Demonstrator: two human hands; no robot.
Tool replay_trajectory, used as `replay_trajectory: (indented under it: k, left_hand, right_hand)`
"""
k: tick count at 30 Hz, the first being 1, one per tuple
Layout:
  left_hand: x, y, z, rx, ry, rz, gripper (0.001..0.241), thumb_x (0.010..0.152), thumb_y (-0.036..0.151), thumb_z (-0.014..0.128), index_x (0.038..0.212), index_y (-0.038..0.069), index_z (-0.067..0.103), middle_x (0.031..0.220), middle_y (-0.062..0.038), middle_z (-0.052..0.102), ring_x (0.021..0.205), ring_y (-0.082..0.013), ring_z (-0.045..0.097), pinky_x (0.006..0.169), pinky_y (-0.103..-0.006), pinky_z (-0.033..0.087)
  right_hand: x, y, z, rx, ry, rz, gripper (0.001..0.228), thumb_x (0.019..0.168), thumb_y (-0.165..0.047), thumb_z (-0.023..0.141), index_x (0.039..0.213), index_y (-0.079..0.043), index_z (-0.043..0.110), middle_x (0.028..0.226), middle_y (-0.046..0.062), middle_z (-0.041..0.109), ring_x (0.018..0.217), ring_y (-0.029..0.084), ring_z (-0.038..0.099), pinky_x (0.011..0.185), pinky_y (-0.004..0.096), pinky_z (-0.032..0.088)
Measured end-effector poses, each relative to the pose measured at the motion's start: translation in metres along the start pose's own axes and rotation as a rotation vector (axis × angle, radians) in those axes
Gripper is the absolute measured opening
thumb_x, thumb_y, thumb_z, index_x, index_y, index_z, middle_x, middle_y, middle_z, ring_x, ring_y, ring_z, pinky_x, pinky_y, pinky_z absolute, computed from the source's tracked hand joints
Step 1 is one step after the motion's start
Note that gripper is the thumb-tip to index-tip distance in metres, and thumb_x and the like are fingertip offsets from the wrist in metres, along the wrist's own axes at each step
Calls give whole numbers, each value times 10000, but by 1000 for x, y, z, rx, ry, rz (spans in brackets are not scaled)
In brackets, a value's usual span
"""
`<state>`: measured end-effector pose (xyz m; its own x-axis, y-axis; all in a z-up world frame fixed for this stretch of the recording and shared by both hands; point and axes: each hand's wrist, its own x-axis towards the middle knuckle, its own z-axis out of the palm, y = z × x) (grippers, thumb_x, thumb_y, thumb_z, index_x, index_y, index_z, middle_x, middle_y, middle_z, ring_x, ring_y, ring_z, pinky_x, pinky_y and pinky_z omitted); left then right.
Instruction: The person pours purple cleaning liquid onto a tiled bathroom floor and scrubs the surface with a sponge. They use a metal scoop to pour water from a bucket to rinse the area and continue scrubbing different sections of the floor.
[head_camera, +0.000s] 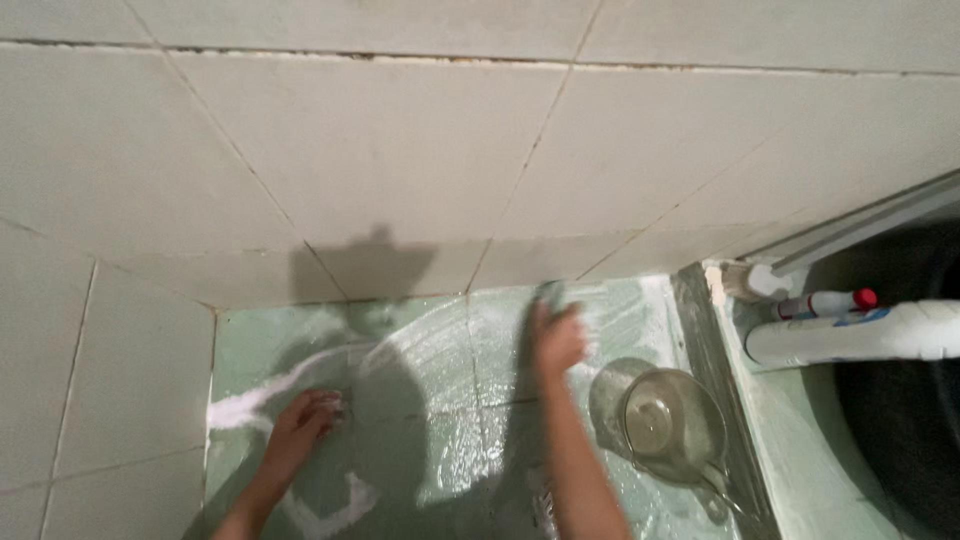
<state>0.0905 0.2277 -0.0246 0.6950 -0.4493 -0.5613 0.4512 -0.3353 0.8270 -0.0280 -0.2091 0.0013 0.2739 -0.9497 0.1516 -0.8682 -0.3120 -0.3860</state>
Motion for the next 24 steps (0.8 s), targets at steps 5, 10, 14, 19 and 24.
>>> replay_trajectory:
  k: [5,10,14,19,24]
  left_hand:
    - [6,1,13,28,280,277,283,982,150,591,1253,75,622,1000,-49,709,848,-132,636,734,-284,516]
    - [-6,8,3,26,439,289,284,948,121,636,1230,105,607,865,-12,629,707,-99,558,592,-269,472]
    - [-19,8,-4,43,384,268,283,955,124,625,1238,130,617,791,-20,603,664,-108,544,562,-278,465]
    - [-14,11,11,108,372,263,294,954,117,634,1246,124,603,822,-18,607,717,-112,553,620,-272,476]
    - [-6,-5,31,38,304,280,298,947,96,609,1244,107,599,825,-17,597,727,-119,559,639,-278,486]
  right_hand:
    - [-119,-119,3,161,-497,-163,652,922,-537,601,1342,-41,543,859,142,769,785,347,730,731,506,551]
    - [-179,-197,41,300,-517,-824,555,882,-361,714,1361,-125,561,983,150,758,855,355,728,693,501,561]
    - [-139,-174,81,204,-558,-1045,658,814,-508,761,1323,-123,598,1004,151,763,739,264,713,599,425,567]
    - [-10,-26,58,125,-400,-934,741,865,-708,655,1371,-169,633,746,49,759,605,130,614,588,330,511]
    - [51,94,-1,-165,-195,-97,620,928,-658,646,1175,-90,612,900,126,716,753,290,679,612,455,529]
